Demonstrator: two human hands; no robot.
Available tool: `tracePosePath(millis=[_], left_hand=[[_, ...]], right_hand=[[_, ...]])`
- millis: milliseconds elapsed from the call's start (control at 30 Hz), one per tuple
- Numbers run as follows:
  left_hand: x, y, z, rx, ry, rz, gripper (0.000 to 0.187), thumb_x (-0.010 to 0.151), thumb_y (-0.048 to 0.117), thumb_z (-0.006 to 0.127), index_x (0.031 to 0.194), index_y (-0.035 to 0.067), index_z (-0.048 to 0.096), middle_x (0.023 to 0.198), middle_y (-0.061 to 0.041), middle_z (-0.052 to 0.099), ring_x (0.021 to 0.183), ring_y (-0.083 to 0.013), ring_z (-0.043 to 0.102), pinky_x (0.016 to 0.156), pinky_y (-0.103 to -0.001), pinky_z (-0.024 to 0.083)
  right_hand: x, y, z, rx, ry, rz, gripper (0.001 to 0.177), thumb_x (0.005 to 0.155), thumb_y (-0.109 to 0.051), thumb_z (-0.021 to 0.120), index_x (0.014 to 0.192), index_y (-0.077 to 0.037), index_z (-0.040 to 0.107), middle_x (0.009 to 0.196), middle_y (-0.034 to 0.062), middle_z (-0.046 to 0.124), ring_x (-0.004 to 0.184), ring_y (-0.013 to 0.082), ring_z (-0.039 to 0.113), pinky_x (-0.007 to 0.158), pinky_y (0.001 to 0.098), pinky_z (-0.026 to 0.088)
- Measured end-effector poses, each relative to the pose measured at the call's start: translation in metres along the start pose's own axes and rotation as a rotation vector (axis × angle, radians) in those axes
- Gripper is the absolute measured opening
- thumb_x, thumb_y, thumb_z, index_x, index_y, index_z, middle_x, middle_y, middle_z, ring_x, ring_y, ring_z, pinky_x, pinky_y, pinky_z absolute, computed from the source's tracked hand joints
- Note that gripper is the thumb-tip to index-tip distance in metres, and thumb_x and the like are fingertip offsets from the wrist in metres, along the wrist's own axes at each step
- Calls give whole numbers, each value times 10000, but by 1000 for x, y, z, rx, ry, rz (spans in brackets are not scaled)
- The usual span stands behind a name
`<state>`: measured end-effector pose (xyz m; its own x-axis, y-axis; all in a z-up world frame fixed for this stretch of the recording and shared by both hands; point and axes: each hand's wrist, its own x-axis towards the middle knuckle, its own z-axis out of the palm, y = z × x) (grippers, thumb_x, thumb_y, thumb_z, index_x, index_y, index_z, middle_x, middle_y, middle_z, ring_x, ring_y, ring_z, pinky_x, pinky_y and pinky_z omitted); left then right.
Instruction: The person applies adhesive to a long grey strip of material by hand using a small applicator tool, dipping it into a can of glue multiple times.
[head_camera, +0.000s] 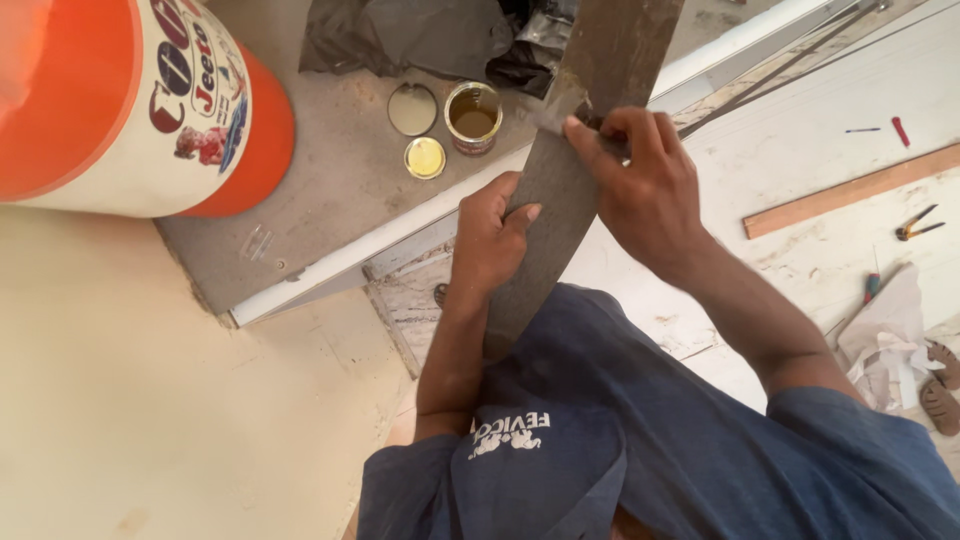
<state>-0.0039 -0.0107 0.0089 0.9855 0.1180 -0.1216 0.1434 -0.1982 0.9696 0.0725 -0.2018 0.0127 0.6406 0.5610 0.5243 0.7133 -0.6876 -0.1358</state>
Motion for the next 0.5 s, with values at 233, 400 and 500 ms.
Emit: tracePosePath(millis=[233,400,500], left_hand=[[-3,3,-3,-108,21,96,342,871,-96,629,1212,-67,623,945,-73,644,921,-118,568,866,-270,464],[-4,-3,-2,-148,-4,76,290,901,-105,637,1190,-79,642,884,-43,634,835,-78,553,774,-237,468],[-2,-11,-4,-194,23,40,269,921,-105,638,1188,-87,664,893,-62,647,781,-60,543,696,-221,442]], right_hand=[[-5,43,5,-17,205,58,395,1069,73,699,1379,-165,755,1118,80,616,997,212,580,733,267,566],[-15,37,21,-45,81,-6,396,1020,58,696,1324,-189,752,1095,88,620,959,204,579,707,264,562],[-31,8,17,2,9,-33,343,1025,41,705,1294,-168,748,1075,88,618,938,195,575,701,267,560]])
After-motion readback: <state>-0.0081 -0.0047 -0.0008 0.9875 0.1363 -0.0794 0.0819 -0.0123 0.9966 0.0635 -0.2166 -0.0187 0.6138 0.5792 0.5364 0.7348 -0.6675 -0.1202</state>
